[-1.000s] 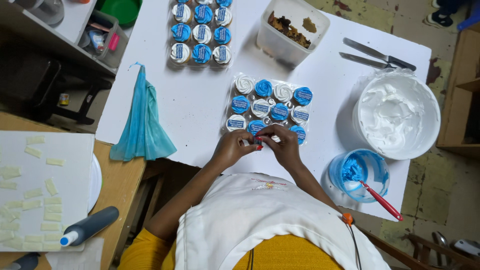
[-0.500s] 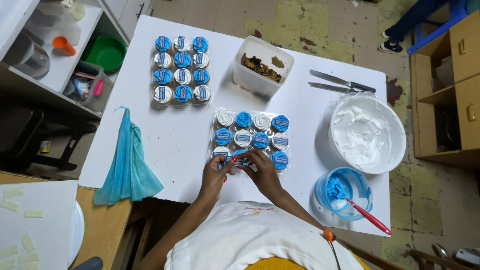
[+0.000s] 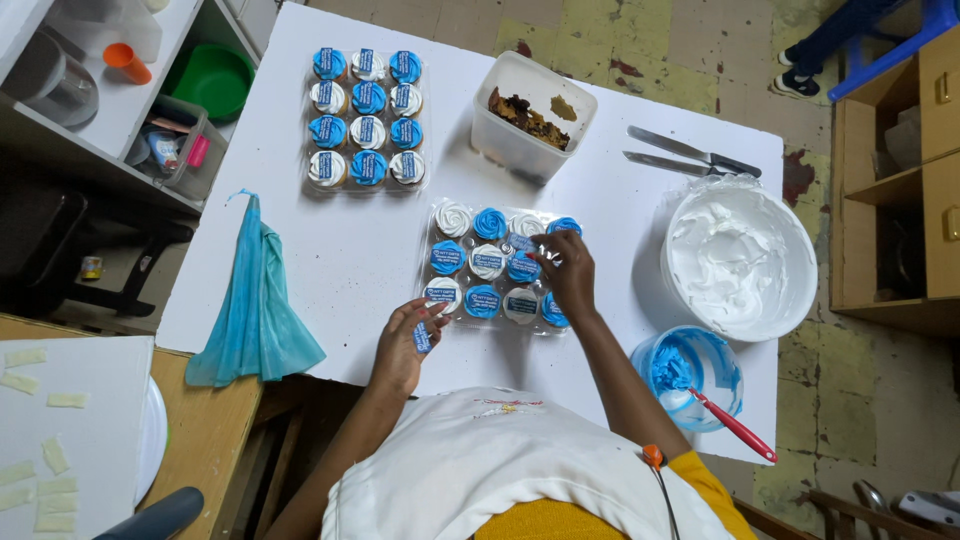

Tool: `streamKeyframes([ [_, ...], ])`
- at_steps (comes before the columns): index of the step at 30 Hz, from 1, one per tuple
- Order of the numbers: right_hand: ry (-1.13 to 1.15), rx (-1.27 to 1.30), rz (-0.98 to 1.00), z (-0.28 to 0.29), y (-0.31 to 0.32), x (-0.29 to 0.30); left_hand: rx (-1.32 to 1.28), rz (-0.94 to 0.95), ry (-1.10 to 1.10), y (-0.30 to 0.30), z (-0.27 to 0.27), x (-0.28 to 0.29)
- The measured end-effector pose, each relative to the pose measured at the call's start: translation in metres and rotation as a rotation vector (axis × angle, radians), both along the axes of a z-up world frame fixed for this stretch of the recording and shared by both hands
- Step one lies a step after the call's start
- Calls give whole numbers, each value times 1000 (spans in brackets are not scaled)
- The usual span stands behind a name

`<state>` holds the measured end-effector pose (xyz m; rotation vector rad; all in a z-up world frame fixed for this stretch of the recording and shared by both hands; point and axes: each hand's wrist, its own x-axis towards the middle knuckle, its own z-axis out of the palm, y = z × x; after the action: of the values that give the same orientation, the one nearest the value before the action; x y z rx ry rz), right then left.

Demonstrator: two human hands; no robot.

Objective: The person places small rectangular labels onto the frosted tops of cupcakes arranged in a container.

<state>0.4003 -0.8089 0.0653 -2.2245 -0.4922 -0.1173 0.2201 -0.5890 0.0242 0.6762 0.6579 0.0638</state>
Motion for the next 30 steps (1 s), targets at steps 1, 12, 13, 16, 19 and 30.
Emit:
streamKeyframes([
  [1,0,0,0,-14,-6,16,0,0,0,6,1,-7],
  [12,-87,-412,47,-92,-14,91,35,56,77,35,46,-51],
  [13,-87,-412,52,-94,-14,91,35,60,79,35,43,-53],
  [16,-90,-467,69,-99,-14,93,65,36,77,35,34,-56],
  [19,-95,-463,75,-105,-15,96,81,15,68,34,28,-55],
  [30,-80,-267,-85,-81,-17,81,240,-104,11,28,52,-37],
])
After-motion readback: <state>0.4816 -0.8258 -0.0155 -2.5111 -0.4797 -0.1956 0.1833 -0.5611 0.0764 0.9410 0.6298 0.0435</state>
